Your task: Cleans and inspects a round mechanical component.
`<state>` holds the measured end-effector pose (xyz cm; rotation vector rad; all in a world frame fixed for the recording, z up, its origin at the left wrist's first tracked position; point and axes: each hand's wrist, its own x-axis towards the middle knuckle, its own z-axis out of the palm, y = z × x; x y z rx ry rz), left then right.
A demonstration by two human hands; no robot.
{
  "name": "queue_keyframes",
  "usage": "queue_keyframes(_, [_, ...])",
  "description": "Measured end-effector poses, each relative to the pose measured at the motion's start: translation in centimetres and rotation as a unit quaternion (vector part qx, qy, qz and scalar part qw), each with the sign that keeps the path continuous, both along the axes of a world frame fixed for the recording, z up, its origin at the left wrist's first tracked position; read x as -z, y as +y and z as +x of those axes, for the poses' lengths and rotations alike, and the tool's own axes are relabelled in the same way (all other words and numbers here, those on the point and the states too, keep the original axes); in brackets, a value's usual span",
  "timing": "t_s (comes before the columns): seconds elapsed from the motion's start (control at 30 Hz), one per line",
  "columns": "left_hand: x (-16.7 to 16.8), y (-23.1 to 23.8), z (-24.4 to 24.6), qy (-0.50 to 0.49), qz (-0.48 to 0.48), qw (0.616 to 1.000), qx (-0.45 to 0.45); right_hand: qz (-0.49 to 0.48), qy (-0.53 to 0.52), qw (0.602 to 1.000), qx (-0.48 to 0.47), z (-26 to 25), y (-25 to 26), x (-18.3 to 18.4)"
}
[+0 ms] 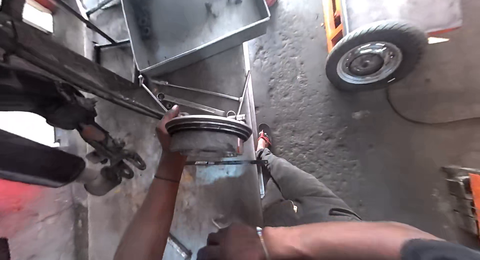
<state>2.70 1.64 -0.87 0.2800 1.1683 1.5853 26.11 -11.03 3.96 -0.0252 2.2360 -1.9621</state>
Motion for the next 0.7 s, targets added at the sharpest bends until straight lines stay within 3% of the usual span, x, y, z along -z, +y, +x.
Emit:
queue_keyframes(0.1, [-0.2, 0.1, 0.1, 0.007, 0.016, 1.000, 0.015, -0.049, 0.006, 0.972, 0.232, 4.0, 3.6, -2.0])
queue_keyframes(0.2, [-1.2, -0.2, 0.6, 0.006, 0.020, 0.998, 0.051, 0.027, 0.072, 0.885, 0.460, 6.2, 5.4, -2.4])
queue_keyframes(0.23, [-2.6, 0.3, 1.5, 0.007, -0.008, 1.000, 0.025, 0.041, 0.074, 0.860, 0.503, 6.4, 6.0, -2.7])
queue_keyframes(0.3, [-5.0, 1.5, 3.1, 0.019, -0.076, 0.997, -0.024, 0.038, 0.062, 0.837, 0.542, 6.3, 6.9, -3.8])
queue_keyframes(0.4, [-1.6, 0.5, 1.0, -0.033, 0.079, 0.995, 0.052, -0.001, 0.036, 0.845, 0.534, 5.8, 7.8, -5.2])
queue_keyframes(0.5, [-5.6, 1.5, 3.4, 0.028, -0.099, 0.994, -0.026, 0.001, 0.040, 0.844, 0.534, 5.4, 8.8, -5.6])
queue_keyframes(0.63, [-2.0, -1.5, 1.1, 0.040, -0.038, 0.998, 0.034, 0.029, 0.062, 0.826, 0.560, 5.0, 10.2, -6.4])
queue_keyframes(0.7, [-2.5, -0.9, 1.5, 0.049, -0.070, 0.996, 0.027, 0.046, 0.072, 0.821, 0.564, 4.7, 10.6, -6.7])
